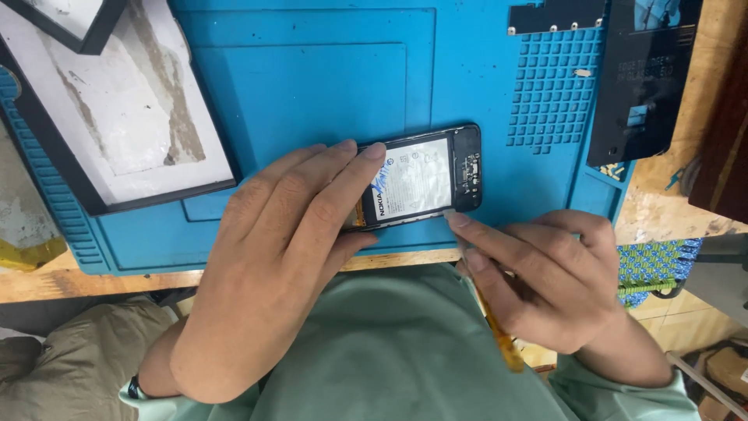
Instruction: Disassembling a smartphone to replace or repair internal components like the battery and screen
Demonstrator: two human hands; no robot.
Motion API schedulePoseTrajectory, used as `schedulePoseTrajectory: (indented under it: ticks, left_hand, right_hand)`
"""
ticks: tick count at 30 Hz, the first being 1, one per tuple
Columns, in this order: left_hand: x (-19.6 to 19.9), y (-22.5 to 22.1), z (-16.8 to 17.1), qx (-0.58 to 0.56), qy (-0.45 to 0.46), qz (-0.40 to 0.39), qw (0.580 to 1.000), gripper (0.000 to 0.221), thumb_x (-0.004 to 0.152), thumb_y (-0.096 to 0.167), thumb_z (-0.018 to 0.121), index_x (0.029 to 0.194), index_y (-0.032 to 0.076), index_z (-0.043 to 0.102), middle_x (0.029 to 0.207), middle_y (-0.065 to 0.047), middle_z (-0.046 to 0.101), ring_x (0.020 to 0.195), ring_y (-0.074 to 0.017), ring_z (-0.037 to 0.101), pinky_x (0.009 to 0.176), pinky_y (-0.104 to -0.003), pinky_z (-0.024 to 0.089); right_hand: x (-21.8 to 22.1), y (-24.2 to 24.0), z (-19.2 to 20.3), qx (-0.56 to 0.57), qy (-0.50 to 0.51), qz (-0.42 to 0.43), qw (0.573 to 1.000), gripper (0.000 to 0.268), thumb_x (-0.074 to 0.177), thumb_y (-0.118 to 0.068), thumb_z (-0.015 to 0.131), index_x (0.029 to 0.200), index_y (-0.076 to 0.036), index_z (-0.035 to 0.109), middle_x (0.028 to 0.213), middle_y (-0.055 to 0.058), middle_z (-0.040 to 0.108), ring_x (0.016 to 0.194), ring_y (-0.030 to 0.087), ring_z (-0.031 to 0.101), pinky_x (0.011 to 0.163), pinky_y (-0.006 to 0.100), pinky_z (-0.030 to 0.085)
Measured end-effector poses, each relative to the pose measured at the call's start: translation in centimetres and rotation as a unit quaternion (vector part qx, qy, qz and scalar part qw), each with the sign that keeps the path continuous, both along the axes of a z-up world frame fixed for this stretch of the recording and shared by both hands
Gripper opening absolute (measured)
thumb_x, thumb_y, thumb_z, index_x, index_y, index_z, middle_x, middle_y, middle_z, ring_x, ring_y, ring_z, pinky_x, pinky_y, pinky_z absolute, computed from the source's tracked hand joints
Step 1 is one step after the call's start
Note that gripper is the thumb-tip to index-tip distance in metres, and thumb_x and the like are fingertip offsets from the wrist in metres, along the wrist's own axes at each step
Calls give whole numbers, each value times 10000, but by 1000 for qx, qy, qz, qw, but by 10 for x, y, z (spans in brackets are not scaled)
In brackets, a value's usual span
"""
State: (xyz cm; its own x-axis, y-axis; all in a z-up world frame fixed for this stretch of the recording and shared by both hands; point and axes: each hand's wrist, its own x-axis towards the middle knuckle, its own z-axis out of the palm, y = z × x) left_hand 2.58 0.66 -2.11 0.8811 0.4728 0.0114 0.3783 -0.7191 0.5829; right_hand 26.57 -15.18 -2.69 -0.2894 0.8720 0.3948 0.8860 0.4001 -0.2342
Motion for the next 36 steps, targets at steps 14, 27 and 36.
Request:
schedulePoseTrajectory:
  ticks: [14,27,36]
  left_hand:
    - [4,-1,0,16,18,1,1000,603,1087,254,783,1598,67,522,1532,-185,610,1409,-394,633,1169,-514,523]
    - [4,-2,2,22,19,8,1000,590,1090,243,768,1597,69,525,1515,-174,612,1404,-385,629,1189,-501,521]
    - [9,-8,10,31,47,12,998,642,1060,203,809,1613,82,505,1532,-171,584,1447,-400,598,1188,-527,518]
  right_hand:
    - [-50,4,3,-57,374,-348,858,154,1061,92,635,1101,148,497,944,346,698,796,379,787,716,383,666]
    - [-53,11,1,-51,313,-336,887,138,1104,60,646,1108,106,515,927,253,748,805,320,776,725,354,586]
    - [-63,10,13,-90,153,-307,935,118,1070,80,794,1119,51,692,1018,205,742,834,295,721,747,371,563]
